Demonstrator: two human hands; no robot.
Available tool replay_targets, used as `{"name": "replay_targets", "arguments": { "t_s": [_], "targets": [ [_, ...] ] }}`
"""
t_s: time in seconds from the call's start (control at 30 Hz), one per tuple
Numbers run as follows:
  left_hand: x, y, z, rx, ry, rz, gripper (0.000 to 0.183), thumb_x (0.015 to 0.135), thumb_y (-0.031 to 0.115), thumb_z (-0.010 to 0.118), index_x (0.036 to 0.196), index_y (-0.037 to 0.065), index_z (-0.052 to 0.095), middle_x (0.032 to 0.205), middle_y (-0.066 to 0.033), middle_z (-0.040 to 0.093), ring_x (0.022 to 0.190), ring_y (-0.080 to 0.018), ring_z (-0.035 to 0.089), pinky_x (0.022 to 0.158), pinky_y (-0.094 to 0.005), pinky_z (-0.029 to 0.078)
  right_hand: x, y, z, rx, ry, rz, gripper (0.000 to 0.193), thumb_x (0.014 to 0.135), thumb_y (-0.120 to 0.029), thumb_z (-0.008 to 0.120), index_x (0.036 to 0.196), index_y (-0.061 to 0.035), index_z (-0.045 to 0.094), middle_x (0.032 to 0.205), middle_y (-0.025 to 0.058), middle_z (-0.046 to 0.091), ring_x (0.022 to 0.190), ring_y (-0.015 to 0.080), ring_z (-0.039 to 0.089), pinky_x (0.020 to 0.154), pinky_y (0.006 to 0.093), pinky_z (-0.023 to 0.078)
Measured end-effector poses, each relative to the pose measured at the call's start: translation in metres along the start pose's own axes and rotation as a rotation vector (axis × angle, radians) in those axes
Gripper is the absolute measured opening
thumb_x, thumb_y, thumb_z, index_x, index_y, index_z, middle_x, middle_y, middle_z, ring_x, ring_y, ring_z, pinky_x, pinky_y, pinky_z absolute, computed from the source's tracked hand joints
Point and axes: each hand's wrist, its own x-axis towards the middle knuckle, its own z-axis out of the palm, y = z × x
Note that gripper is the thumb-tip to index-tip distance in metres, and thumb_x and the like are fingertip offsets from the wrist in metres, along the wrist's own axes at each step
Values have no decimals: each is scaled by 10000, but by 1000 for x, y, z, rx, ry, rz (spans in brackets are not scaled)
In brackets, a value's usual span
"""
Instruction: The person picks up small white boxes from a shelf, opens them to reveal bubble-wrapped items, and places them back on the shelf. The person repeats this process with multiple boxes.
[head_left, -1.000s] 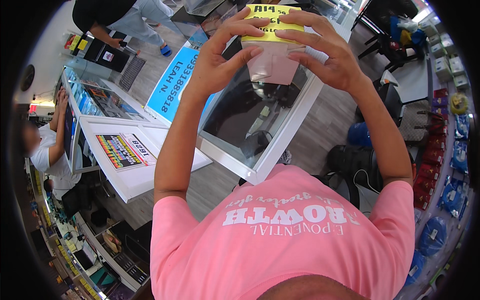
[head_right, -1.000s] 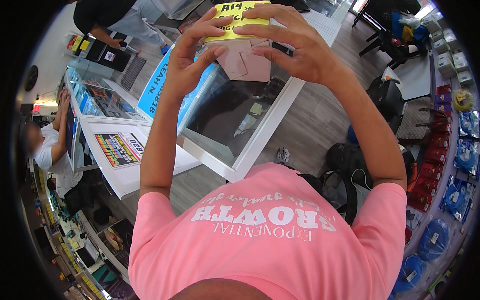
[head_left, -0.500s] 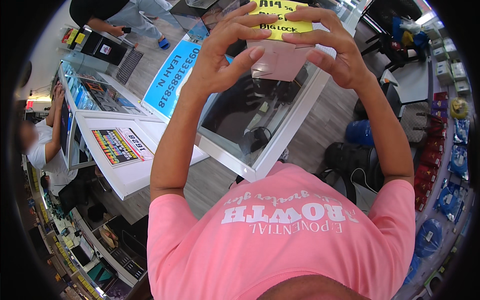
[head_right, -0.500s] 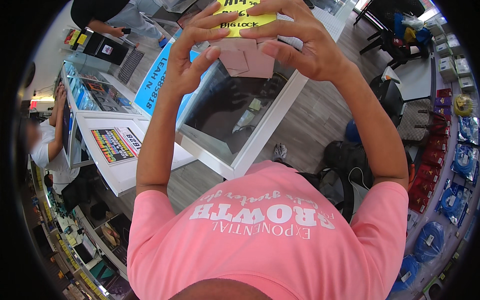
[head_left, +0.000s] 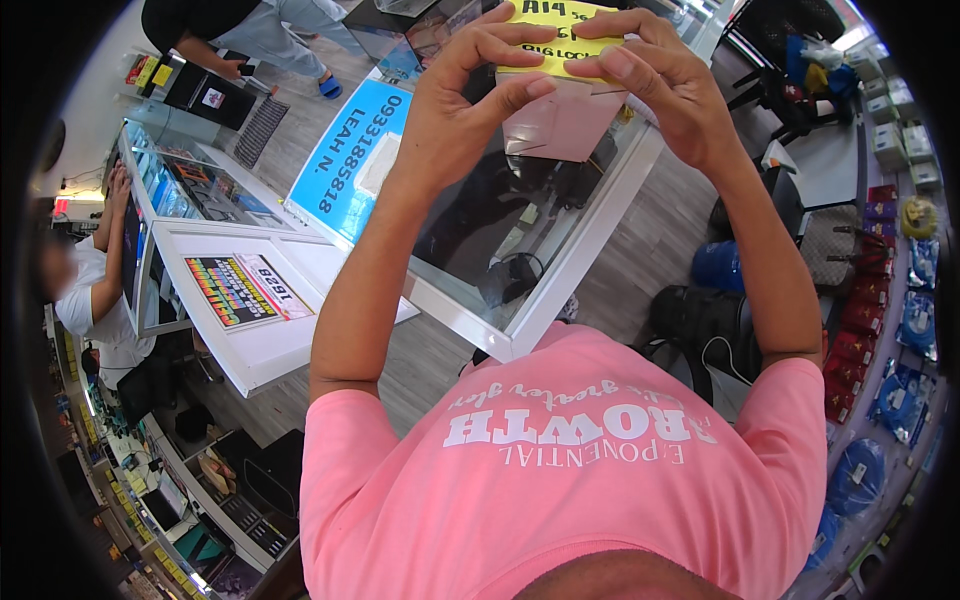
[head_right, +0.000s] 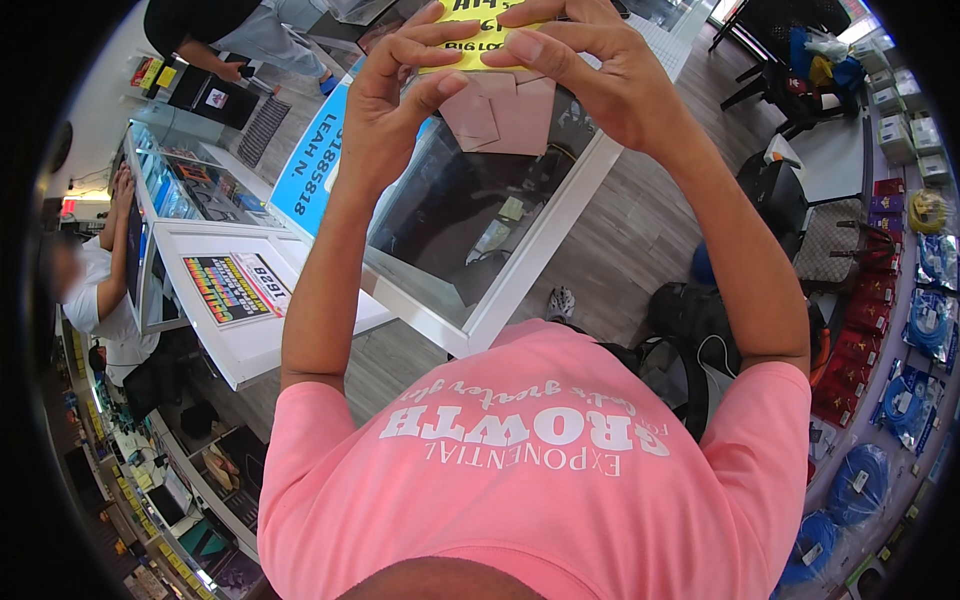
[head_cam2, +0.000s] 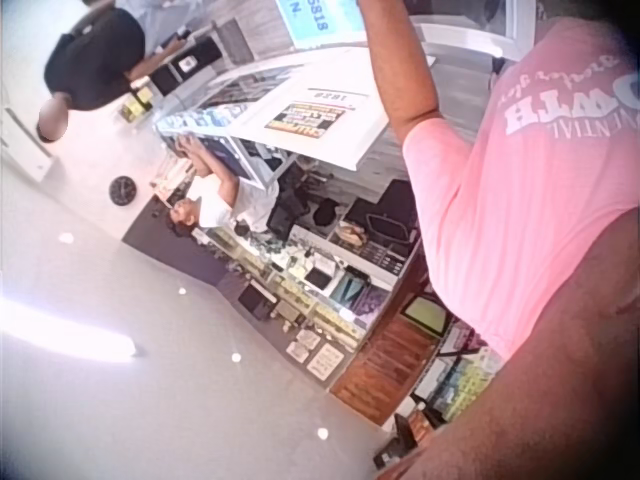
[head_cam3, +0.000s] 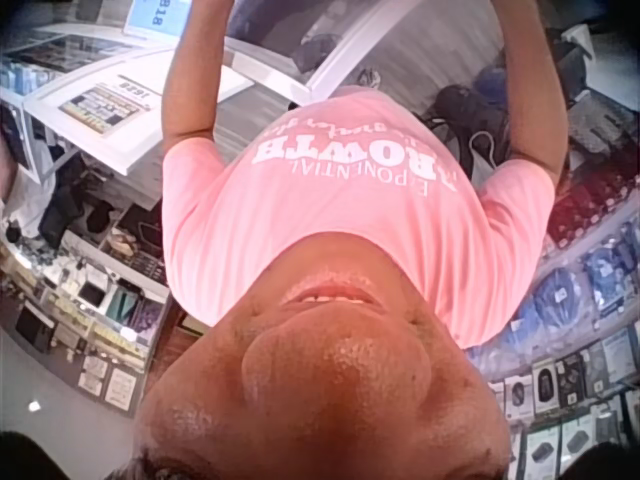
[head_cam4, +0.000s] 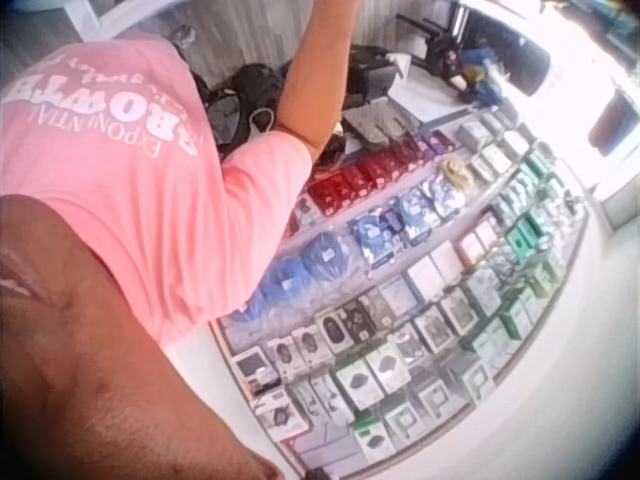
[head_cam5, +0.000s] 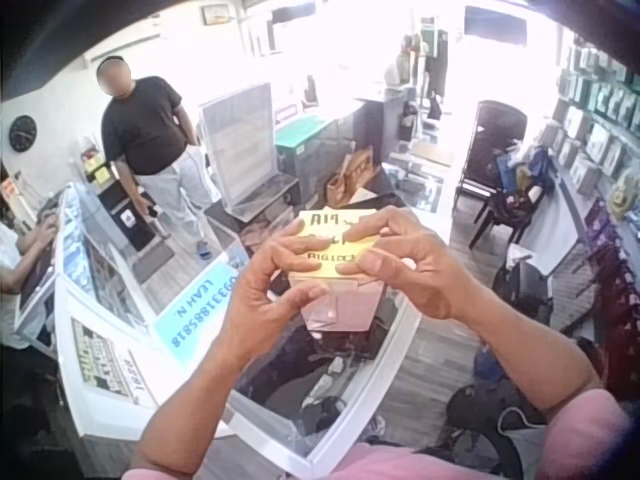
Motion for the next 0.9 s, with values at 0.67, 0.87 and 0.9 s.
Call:
{"name": "replay_targets", "arguments": {
  "t_s": [0.67, 0.87, 0.9],
  "targets": [
    [-1, 4, 18, 144, 65, 107, 332, 913, 98, 805, 1151, 88, 574, 1307, -119, 651, 1408, -310, 505, 1164, -453, 384, -29, 49, 48, 344, 152, 102, 1338, 787, -303, 933, 1695, -95, -26, 1741, 197, 116, 1596, 327, 185, 1264, 444, 247],
    [-5, -17, 13, 196, 81, 246, 486, 831, 88, 879, 1185, 102, 547, 1392, -104, 669, 1511, -364, 413, 1203, -478, 342, -22, 46, 58, 497, 114, 129, 1361, 783, -192, 925, 1681, -64, -90, 1698, 238, 249, 1563, 328, 293, 1241, 406, 298],
    [-5, -17, 14, 189, 94, 250, 483, 831, 85, 878, 1185, 101, 550, 1388, -105, 670, 1510, -366, 415, 1201, -479, 345, -22, 39, 57, 509, 130, 145, 1331, 800, -198, 905, 1678, -44, -83, 1677, 263, 291, 1552, 354, 328, 1239, 414, 308]
  ]
}}
